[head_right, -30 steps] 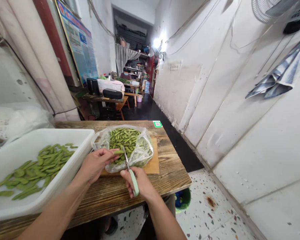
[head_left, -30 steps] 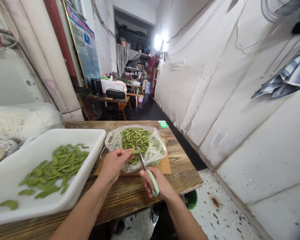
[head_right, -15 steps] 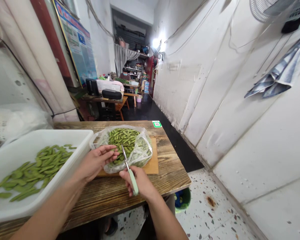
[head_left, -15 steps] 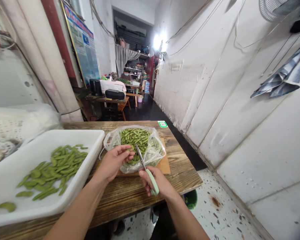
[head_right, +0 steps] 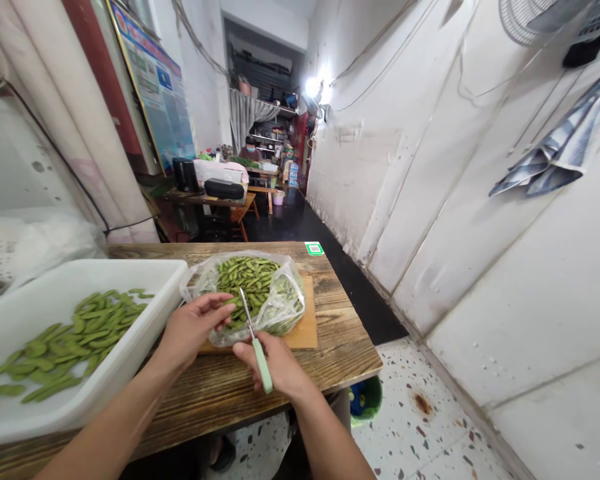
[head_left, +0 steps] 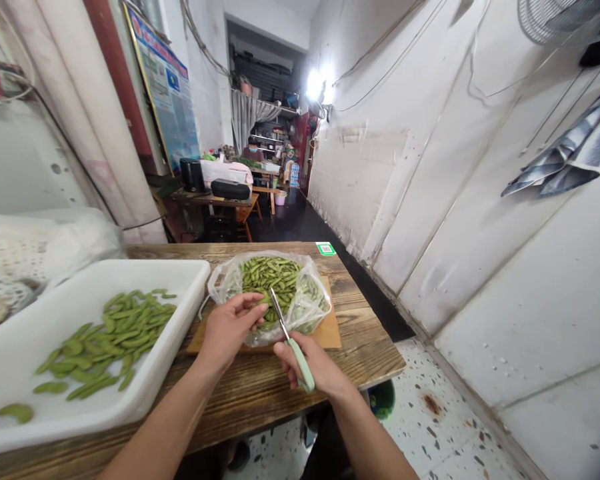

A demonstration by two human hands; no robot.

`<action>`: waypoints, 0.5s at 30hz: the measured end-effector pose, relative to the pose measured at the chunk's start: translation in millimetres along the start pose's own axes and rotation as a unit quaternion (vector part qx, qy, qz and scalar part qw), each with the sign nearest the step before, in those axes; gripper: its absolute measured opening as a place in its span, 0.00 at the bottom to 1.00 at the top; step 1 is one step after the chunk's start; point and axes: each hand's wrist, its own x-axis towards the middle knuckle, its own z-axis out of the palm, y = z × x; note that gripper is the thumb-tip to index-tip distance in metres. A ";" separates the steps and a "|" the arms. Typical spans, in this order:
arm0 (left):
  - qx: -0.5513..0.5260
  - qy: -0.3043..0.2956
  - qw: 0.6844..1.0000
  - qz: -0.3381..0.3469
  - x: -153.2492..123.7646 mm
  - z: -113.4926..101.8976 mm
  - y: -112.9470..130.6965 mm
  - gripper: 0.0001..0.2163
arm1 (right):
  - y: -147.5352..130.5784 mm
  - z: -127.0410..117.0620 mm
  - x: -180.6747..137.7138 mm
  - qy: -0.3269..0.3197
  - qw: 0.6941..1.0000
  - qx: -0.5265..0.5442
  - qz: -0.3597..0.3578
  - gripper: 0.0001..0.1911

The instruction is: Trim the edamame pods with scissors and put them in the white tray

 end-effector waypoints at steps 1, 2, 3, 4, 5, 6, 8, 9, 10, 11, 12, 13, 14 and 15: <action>-0.012 0.008 1.000 -0.008 -0.2 0.8 -0.1 0.21 | 0.7 0.1 0.4 0.001 1.000 -0.005 0.002 0.25; -0.023 0.016 0.999 -0.017 -0.2 1.3 0.1 0.21 | 1.4 0.2 0.6 0.001 1.000 -0.010 0.003 0.25; -0.029 0.021 0.999 -0.027 -0.2 1.5 0.4 0.21 | 2.1 0.2 0.7 0.002 1.000 -0.015 0.004 0.25; -0.029 0.022 0.999 -0.035 0.0 1.3 0.8 0.21 | 2.7 0.4 0.6 0.002 1.000 -0.018 0.004 0.25; -0.025 0.018 0.999 -0.041 0.2 0.7 1.0 0.21 | 3.2 0.5 0.3 0.003 1.000 -0.020 0.004 0.25; -0.017 0.010 0.999 -0.045 0.3 -0.2 1.1 0.21 | 3.6 0.6 -0.1 0.004 1.000 -0.021 0.004 0.25; -0.001 -0.003 0.999 -0.047 0.1 -2.2 1.0 0.20 | 4.0 0.8 -0.9 0.003 1.000 -0.020 0.005 0.26; 0.006 -0.007 0.999 -0.046 -0.3 -3.0 0.9 0.19 | 4.0 0.8 -1.2 0.001 1.000 -0.018 0.006 0.26; 0.013 -0.013 0.999 -0.044 -1.0 -3.5 0.9 0.19 | 3.9 0.7 -1.4 -0.003 1.000 -0.014 0.007 0.26; 0.019 -0.019 0.999 -0.040 -1.9 -3.6 1.0 0.19 | 3.6 0.5 -1.5 -0.006 1.000 -0.010 0.008 0.26; 0.025 -0.028 0.999 -0.035 -2.8 -3.4 1.2 0.19 | 3.2 0.2 -1.4 -0.010 1.000 -0.005 0.008 0.26; 0.032 -0.037 0.998 -0.028 -3.8 -3.1 1.5 0.18 | 2.7 -0.3 -1.4 -0.014 1.000 0.000 0.008 0.26; 0.039 -0.044 0.998 -0.022 -4.5 -2.6 1.9 0.17 | 2.2 -0.9 -1.5 -0.016 1.000 0.004 0.007 0.26; 0.044 -0.050 0.998 -0.016 -5.1 -2.2 2.4 0.17 | 1.7 -1.6 -1.7 -0.018 1.000 0.006 0.007 0.27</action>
